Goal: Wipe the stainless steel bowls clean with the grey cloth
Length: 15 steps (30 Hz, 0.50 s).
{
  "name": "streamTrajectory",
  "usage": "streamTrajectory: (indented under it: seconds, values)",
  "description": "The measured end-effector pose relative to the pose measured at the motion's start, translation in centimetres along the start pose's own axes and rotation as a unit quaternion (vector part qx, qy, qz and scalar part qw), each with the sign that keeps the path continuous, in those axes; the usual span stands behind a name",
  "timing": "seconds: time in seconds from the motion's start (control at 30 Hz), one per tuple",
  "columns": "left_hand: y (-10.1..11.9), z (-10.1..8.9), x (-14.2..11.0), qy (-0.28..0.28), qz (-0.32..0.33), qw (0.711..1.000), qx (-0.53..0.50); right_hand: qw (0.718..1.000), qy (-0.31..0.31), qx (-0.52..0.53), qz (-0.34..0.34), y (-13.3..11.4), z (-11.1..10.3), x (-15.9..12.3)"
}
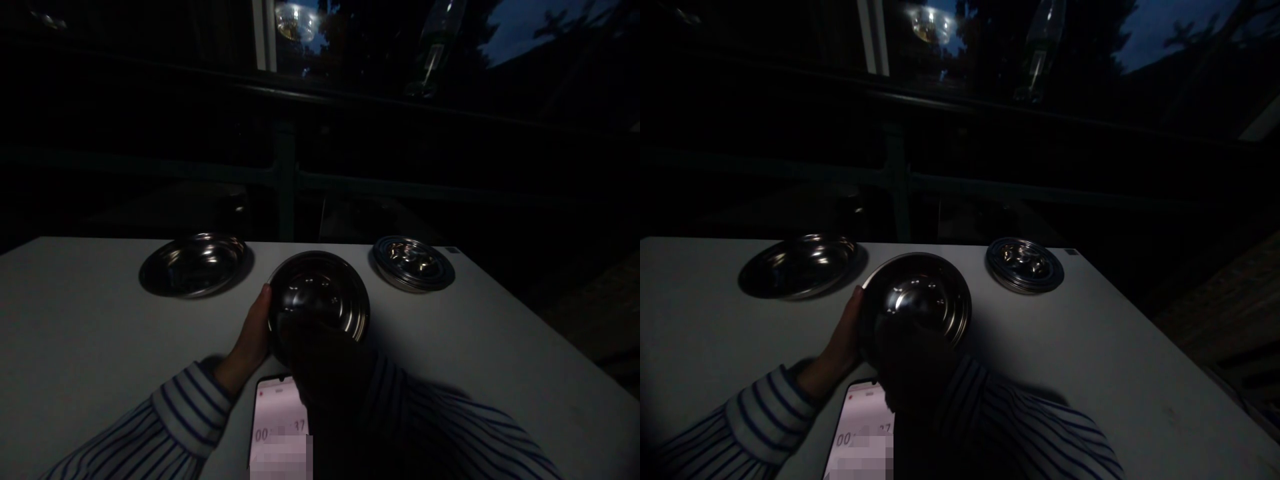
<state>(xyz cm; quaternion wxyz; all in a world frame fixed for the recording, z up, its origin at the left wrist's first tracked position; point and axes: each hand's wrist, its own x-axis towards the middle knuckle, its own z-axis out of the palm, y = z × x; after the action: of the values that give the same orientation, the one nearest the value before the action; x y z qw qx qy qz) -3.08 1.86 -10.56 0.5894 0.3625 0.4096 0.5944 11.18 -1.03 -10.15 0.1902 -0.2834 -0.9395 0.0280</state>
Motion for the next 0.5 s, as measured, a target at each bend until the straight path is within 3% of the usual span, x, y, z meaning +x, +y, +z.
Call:
streamTrajectory:
  seconds: [0.13, 0.23, 0.33, 0.5]
  values:
    - [0.5, 0.3, -0.1, -0.022, -0.014, 0.999, -0.021, 0.999, -0.043, 0.012, 0.005, 1.0, -0.2, -0.7]
    - [0.7, 0.5, -0.1, -0.024, -0.015, 0.999, -0.026, 0.993, -0.101, 0.014, 0.054, 2.1, -0.6, -1.5]
    - [0.7, 0.4, 0.0, -0.017, -0.017, 0.999, -0.022, 0.989, -0.115, 0.008, 0.091, 2.8, -1.4, -2.2]
    - [0.7, 0.3, 0.0, -0.003, -0.015, 1.000, -0.024, 0.992, -0.112, 0.022, 0.051, 2.5, -2.3, -1.9]
